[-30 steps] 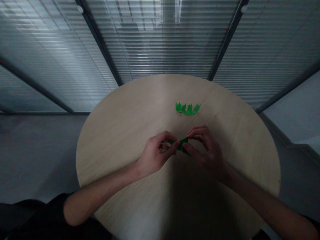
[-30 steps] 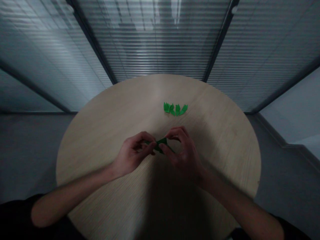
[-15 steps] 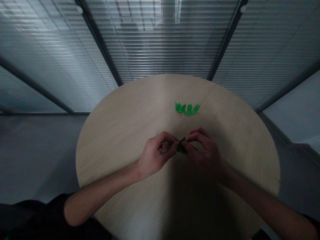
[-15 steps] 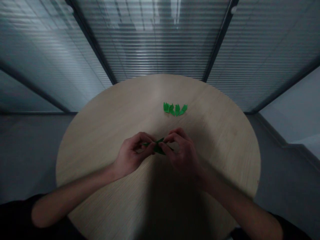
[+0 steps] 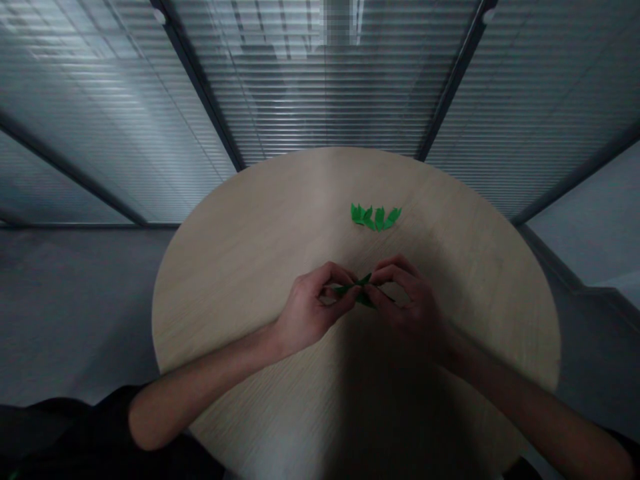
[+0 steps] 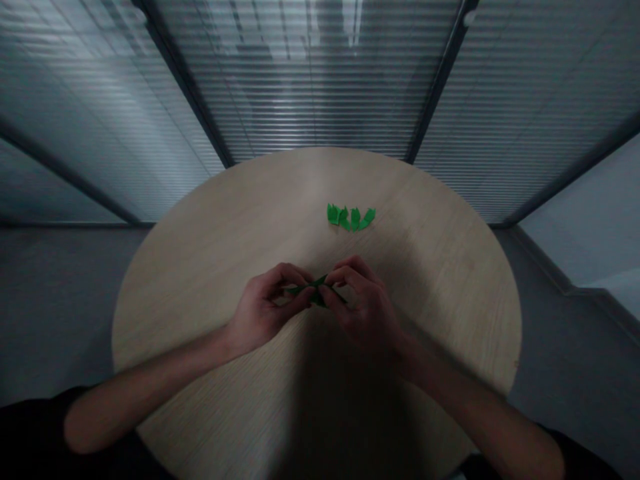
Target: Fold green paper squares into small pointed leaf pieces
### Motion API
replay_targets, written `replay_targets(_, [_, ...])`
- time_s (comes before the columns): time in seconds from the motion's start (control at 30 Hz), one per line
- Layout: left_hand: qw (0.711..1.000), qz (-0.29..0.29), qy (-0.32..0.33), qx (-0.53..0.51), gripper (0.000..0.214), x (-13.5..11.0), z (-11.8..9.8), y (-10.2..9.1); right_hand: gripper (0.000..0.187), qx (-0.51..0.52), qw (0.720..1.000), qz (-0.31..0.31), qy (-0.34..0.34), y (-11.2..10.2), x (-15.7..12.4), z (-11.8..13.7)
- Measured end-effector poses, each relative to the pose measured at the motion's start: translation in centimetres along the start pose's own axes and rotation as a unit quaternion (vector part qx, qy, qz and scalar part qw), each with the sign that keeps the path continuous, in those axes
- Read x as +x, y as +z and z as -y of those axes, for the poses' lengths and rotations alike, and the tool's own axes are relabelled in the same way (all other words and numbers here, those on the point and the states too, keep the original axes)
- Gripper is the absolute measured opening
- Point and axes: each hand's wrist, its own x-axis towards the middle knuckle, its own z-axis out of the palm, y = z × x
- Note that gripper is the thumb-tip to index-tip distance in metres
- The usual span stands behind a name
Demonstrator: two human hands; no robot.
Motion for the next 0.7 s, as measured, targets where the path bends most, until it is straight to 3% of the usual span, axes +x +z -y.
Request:
replay_targets(0.37, [1.000,-0.005,0.007,0.000,0.010,-0.21,0.43,-0.02,0.010,0.003,1.000,-0.010,0.006,0.22,0.04,0.16])
replay_targets(0.7, [0.996,0.010,-0.058,-0.063,0.017,0.04,-0.04,0.01,0.012,0.006,1.000,-0.010,0.019,0.13,-0.02,0.15])
